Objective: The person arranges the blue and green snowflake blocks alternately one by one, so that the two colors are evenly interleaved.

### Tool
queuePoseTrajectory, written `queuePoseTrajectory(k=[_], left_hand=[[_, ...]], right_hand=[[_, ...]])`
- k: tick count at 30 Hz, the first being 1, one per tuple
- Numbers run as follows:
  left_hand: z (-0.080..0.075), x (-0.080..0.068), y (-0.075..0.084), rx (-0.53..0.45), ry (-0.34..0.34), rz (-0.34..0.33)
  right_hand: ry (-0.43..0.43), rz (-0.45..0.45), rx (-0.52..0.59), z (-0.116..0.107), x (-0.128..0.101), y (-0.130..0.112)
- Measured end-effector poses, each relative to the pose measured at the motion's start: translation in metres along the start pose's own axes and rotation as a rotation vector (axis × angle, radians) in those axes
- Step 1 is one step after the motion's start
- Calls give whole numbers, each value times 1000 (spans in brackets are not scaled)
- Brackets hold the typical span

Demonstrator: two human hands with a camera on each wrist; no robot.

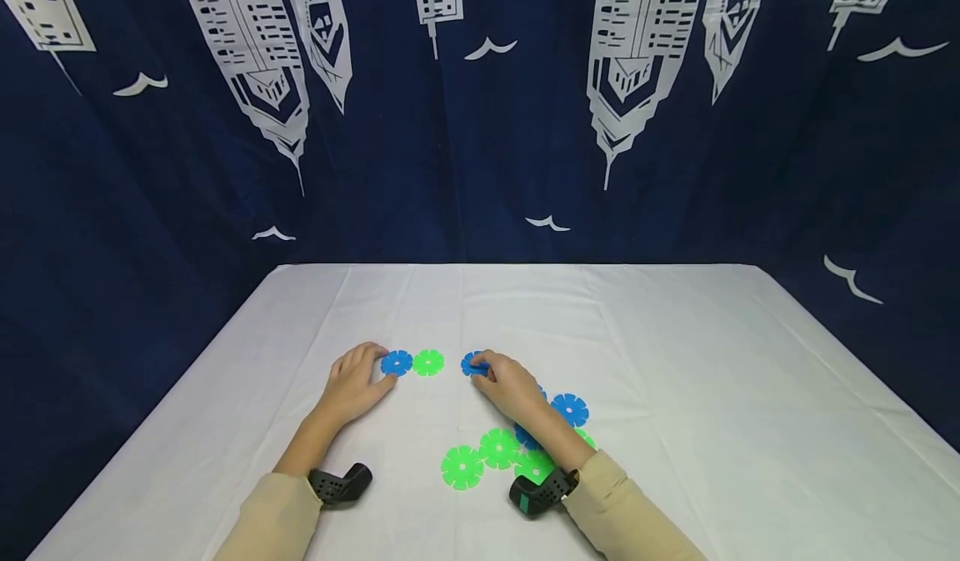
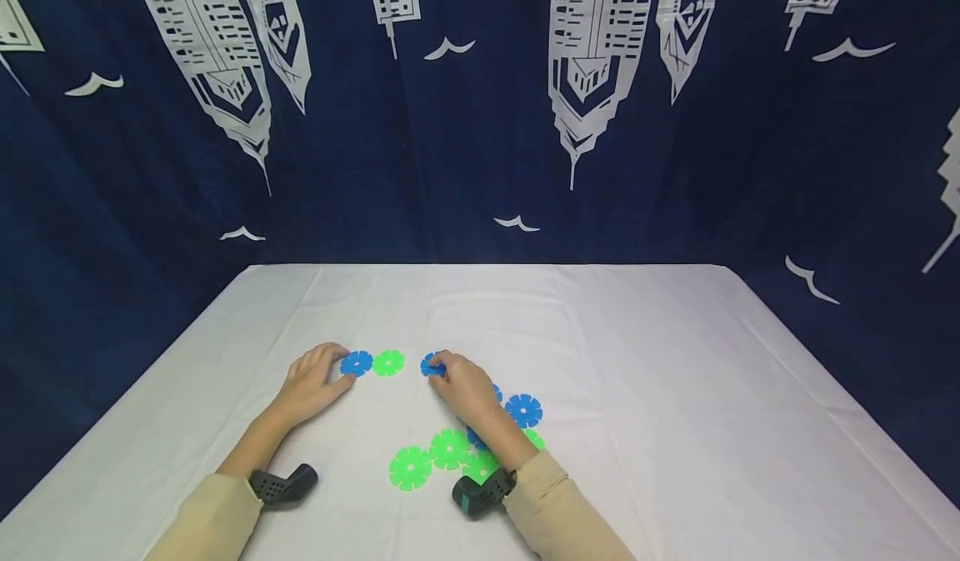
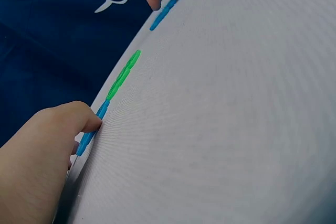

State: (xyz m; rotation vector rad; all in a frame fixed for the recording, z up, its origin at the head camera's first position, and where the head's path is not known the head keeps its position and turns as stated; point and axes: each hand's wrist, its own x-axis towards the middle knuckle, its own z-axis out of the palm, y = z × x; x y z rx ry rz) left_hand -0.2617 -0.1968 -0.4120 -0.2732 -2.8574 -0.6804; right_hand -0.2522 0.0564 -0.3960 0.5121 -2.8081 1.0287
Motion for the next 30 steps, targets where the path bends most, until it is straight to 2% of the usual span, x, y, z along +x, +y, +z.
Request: queuePoseTrajectory(k=[5, 12, 17, 30], left_hand=[[-1, -1, 1, -7, -1, -2], [-1, -1, 0, -4, 2, 4], [0, -1, -1, -7, -3, -2], [0, 1, -1, -17, 9, 10]], right_hand=[[-13, 24, -60, 1, 1, 0], [-7, -19, -141, 2, 0, -4], [-25, -7, -182, 4, 2, -7], [-16, -18, -182, 9, 8, -11]])
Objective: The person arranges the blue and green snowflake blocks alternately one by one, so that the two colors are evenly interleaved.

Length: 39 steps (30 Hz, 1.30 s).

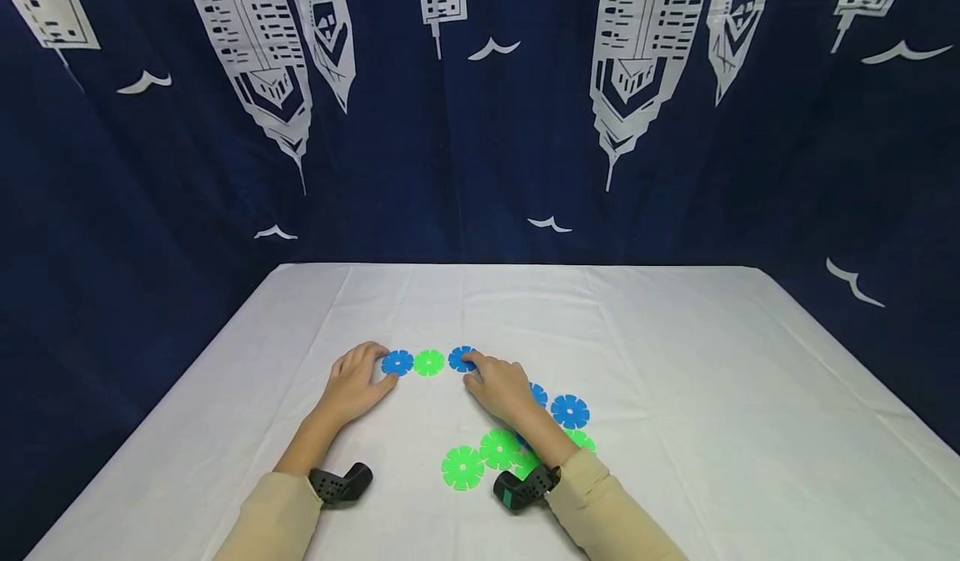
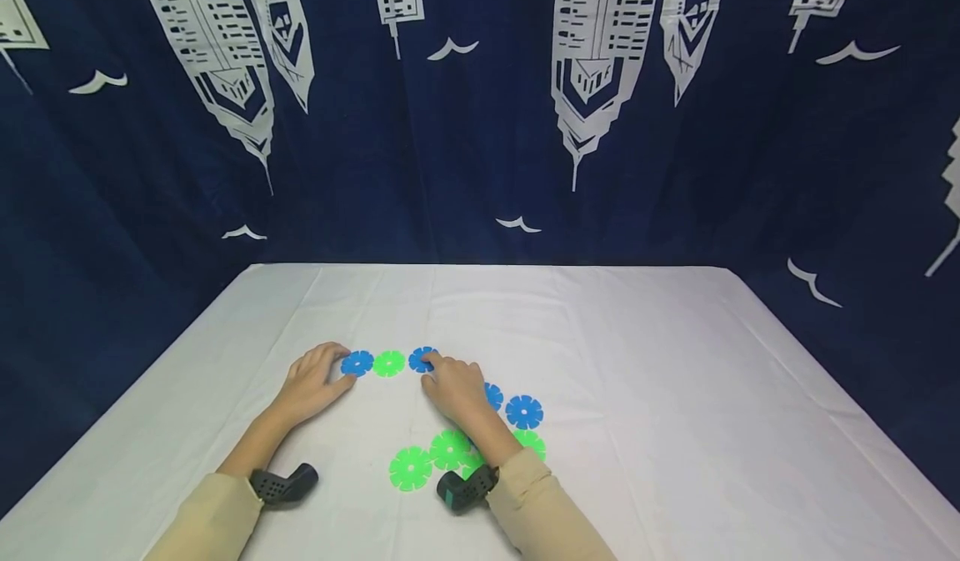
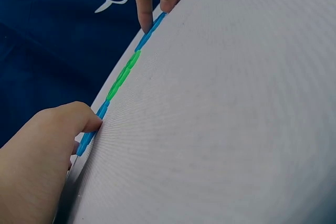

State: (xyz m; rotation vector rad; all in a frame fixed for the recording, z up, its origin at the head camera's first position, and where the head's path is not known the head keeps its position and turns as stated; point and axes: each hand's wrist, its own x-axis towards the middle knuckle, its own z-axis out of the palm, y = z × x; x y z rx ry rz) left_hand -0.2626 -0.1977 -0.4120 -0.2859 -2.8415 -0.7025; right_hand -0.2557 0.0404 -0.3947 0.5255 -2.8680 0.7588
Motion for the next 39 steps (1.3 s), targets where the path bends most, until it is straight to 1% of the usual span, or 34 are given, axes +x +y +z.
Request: queuePoseTrajectory(k=[4, 9, 17, 23, 30, 34, 39], left_hand=[[0, 1, 1, 6, 9, 17], [0, 0, 1, 7, -3, 10], [0, -1, 1, 10, -3, 1], [0, -1, 2, 15, -1, 1], [0, -2, 2, -3, -3, -3], [0, -2, 1, 10, -4, 12], [-1, -1, 1, 14, 1, 10]], right_hand=[[16, -11, 5, 1, 0, 1], [9, -20, -4, 3, 0, 3], [17, -35, -12, 4, 0, 3], [15, -27, -14, 4, 1, 2], [14, -21, -9, 4, -1, 3], [15, -18, -8, 4, 0, 3], [11, -12, -10, 3, 1, 2]])
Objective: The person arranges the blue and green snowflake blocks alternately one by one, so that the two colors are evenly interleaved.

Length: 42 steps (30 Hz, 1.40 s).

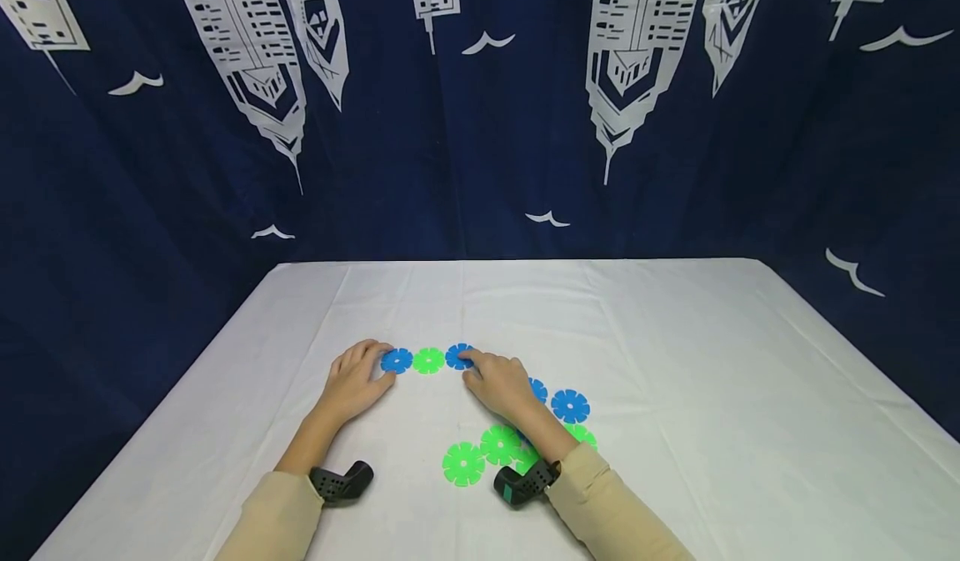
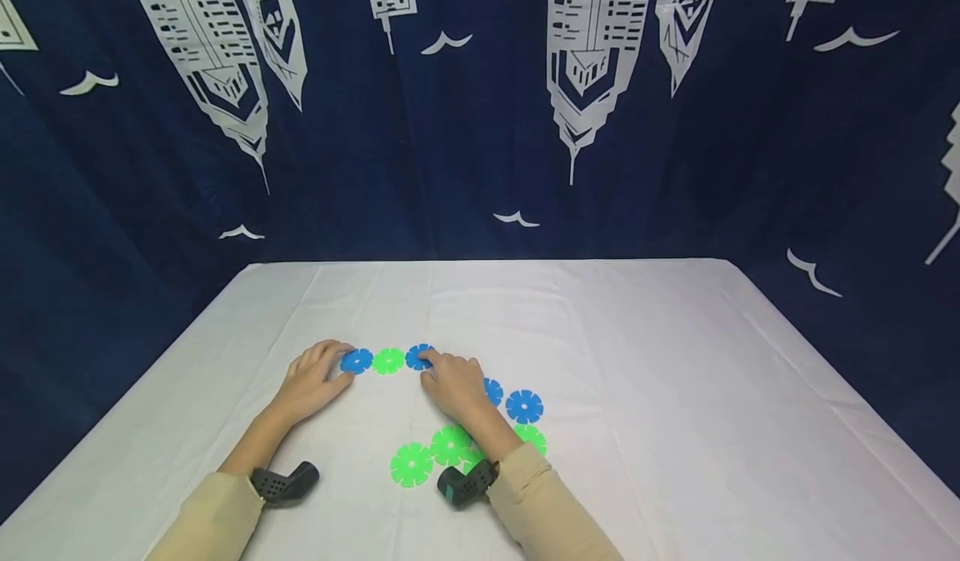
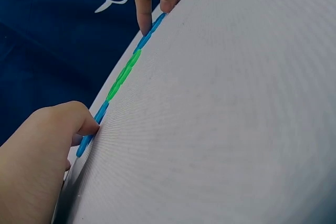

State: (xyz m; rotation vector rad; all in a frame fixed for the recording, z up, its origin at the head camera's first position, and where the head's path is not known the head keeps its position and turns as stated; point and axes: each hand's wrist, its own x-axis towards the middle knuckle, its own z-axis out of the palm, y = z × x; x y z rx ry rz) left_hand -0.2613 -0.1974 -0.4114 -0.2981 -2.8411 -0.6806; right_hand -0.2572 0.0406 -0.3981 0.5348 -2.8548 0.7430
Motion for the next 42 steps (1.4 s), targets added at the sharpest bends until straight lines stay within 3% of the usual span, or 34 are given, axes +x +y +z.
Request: queuePoseTrajectory(k=[9, 22, 26, 33, 42], left_hand=[[0, 1, 1, -17, -14, -43], [-2, 0, -1, 3, 0, -21], [-1, 0, 0, 1, 8, -15], [0, -1, 1, -3, 18, -9], [-1, -1, 0, -13, 14, -10]], right_hand=[[-10, 3, 4, -1, -2, 0], [-6, -14, 9, -2, 0, -1], [-50, -14, 18, -8, -1, -3], [-199, -34, 35, -29, -2, -10], [-217, -123, 10, -50, -9, -23]])
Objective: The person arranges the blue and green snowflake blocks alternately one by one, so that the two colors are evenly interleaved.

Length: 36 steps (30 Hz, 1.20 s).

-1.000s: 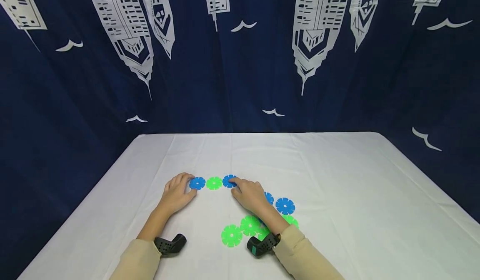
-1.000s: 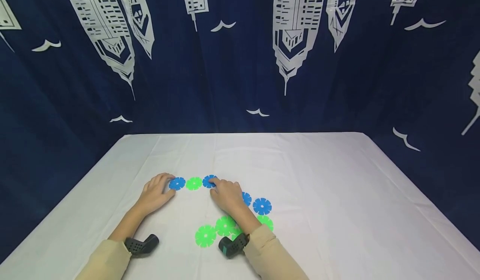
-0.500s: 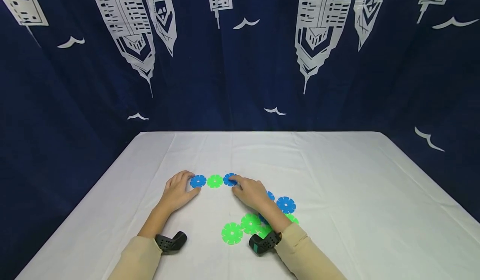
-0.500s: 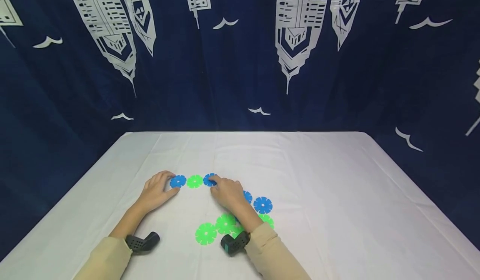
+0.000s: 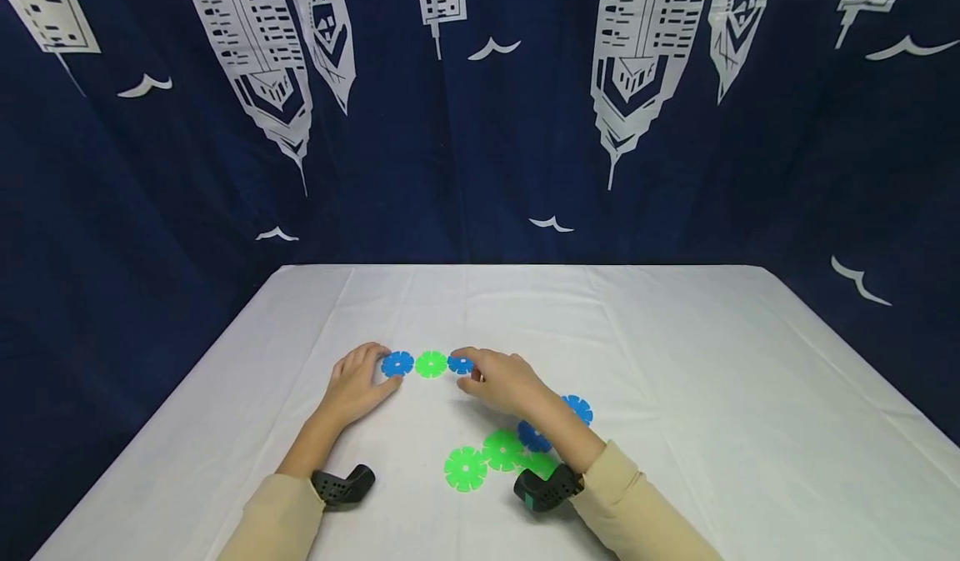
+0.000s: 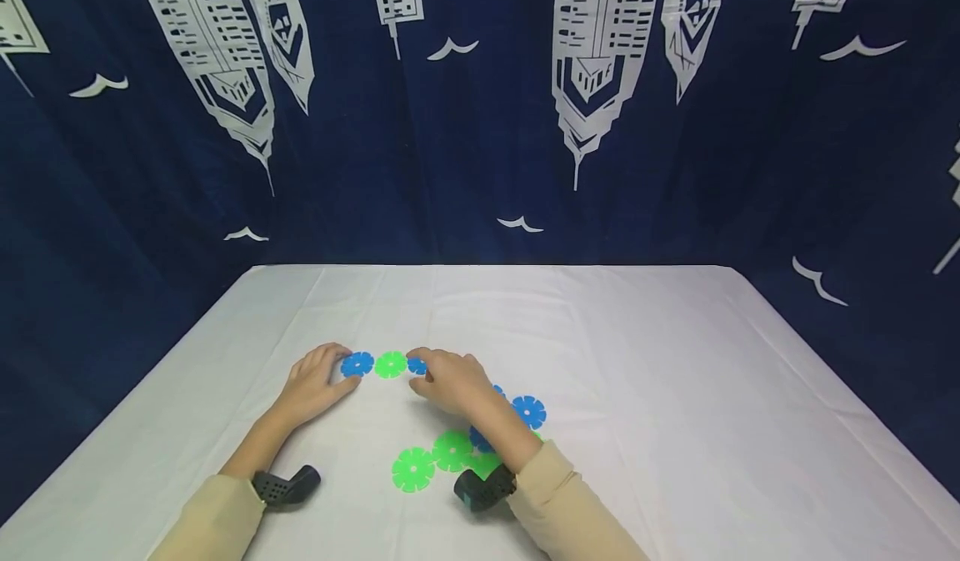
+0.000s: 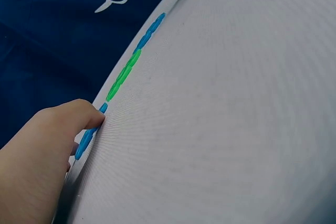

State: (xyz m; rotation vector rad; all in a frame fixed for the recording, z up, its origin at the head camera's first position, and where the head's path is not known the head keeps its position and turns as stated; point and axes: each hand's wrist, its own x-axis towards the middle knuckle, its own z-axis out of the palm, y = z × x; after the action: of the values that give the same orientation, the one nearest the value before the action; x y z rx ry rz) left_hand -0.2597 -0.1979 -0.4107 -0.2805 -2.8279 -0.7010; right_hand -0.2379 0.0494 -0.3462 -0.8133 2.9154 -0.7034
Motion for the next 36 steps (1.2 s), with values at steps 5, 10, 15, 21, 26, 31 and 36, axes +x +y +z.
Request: queuePoseTrajectory(k=[5, 10, 15, 21, 26, 31, 36], left_hand=[[1, 2, 1, 11, -10, -6], [0, 1, 2, 14, -12, -13], [1, 1, -1, 21, -6, -9], [-2, 3, -1, 22, 5, 0], [-1, 3, 0, 26, 3, -3], [1, 2, 1, 21, 0, -3], [1, 2, 1, 24, -9, -15]], right_hand=[[-14, -61, -55, -1, -14, -3], [-69, -149, -115, 4, -30, -8], [-151, -212, -137, 8, -43, -12], [-223, -249, -197, 9, -60, -13], [-214, -250, -200, 11, -67, -11], [-200, -234, -176, 16, -68, -7], [-208, -211, -112, 18, -67, -8]])
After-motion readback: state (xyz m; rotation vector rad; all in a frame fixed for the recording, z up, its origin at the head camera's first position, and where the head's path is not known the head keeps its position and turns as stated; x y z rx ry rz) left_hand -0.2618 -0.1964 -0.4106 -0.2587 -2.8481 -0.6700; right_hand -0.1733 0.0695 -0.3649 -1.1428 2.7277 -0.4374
